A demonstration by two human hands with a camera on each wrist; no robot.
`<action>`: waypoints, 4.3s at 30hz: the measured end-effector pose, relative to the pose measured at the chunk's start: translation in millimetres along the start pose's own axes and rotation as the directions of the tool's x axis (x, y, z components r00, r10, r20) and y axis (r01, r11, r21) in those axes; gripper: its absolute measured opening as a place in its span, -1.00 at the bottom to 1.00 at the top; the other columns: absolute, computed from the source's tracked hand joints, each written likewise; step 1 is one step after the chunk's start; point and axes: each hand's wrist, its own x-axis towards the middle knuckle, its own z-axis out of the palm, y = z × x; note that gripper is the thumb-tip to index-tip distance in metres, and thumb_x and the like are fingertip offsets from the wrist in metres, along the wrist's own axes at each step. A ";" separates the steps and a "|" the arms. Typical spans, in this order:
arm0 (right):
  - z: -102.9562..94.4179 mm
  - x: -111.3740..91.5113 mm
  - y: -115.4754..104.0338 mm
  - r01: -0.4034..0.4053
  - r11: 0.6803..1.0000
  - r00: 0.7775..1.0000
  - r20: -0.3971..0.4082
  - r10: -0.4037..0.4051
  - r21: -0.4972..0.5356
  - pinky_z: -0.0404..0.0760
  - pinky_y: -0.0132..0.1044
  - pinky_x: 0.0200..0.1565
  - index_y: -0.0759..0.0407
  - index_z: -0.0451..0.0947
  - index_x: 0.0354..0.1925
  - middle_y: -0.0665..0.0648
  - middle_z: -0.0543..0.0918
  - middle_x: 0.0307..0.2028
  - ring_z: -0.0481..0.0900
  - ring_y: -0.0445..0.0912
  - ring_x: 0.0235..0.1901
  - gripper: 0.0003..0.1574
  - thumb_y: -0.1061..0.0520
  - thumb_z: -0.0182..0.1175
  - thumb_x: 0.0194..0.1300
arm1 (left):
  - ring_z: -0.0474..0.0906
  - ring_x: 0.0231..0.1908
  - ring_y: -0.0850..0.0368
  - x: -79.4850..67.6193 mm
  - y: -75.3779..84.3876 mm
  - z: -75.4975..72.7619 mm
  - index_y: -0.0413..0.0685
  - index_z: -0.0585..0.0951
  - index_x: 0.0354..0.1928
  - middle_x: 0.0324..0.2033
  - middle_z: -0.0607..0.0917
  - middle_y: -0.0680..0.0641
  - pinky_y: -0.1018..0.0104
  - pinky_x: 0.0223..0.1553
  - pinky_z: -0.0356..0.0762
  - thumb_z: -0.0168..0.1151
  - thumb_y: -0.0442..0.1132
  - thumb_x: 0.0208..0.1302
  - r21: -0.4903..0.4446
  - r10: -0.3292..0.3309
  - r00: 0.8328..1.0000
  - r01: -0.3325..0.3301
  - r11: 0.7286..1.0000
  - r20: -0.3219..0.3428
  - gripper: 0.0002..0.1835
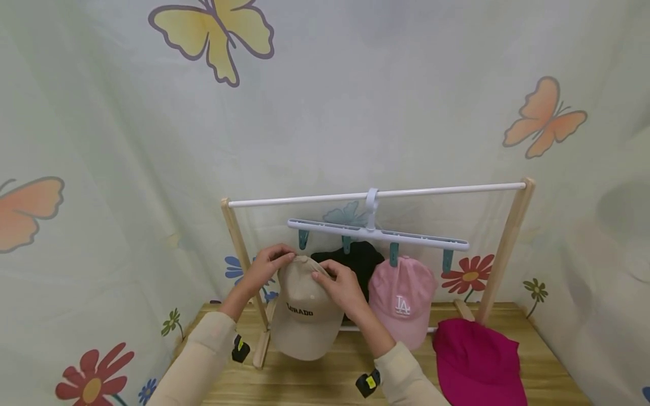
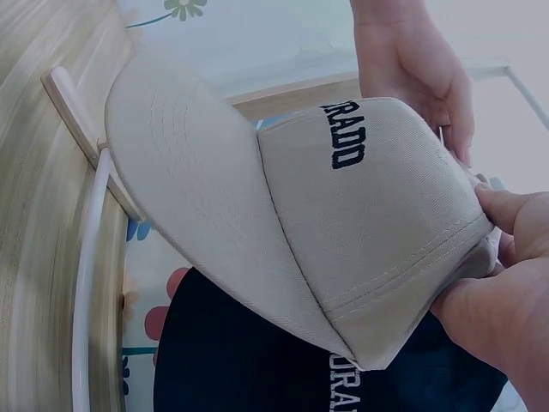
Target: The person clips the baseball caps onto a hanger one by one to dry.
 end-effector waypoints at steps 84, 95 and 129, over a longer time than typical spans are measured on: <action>-12.2 -12.2 18.2 0.007 1.000 1.000 0.013 -0.007 -0.017 0.62 -0.30 -0.15 0.07 0.71 -0.08 0.03 0.77 -0.17 0.65 -0.18 -0.23 -0.80 0.04 0.34 0.38 | 0.69 -0.18 0.19 24.2 26.4 23.6 -0.59 0.44 0.21 -0.16 0.69 -0.09 0.34 -0.06 0.65 0.35 -0.33 0.35 -0.462 -0.212 0.977 0.183 0.868 -0.011 -0.47; -12.6 -11.8 17.0 0.007 1.000 1.000 0.014 -0.007 -0.012 0.63 -0.27 -0.13 0.04 0.71 -0.07 0.01 0.77 -0.17 0.66 -0.16 -0.21 -0.80 0.01 0.32 0.40 | 0.70 -0.16 0.19 22.5 27.1 25.0 -0.61 0.45 0.16 -0.17 0.70 -0.10 0.34 -0.03 0.65 0.35 -0.38 0.34 -0.479 -0.181 0.983 0.155 0.864 -0.008 -0.51; -4.7 -13.5 19.0 0.021 1.000 1.000 0.006 -0.021 -0.018 0.60 -0.25 -0.11 0.06 0.71 -0.10 0.01 0.77 -0.19 0.64 -0.17 -0.21 -0.83 0.05 0.33 0.39 | 0.70 -0.08 0.16 11.6 15.7 25.6 -0.45 0.56 0.16 -0.14 0.76 -0.06 0.34 0.00 0.64 0.33 -0.38 0.35 -0.519 -0.210 0.978 0.175 0.837 -0.008 -0.60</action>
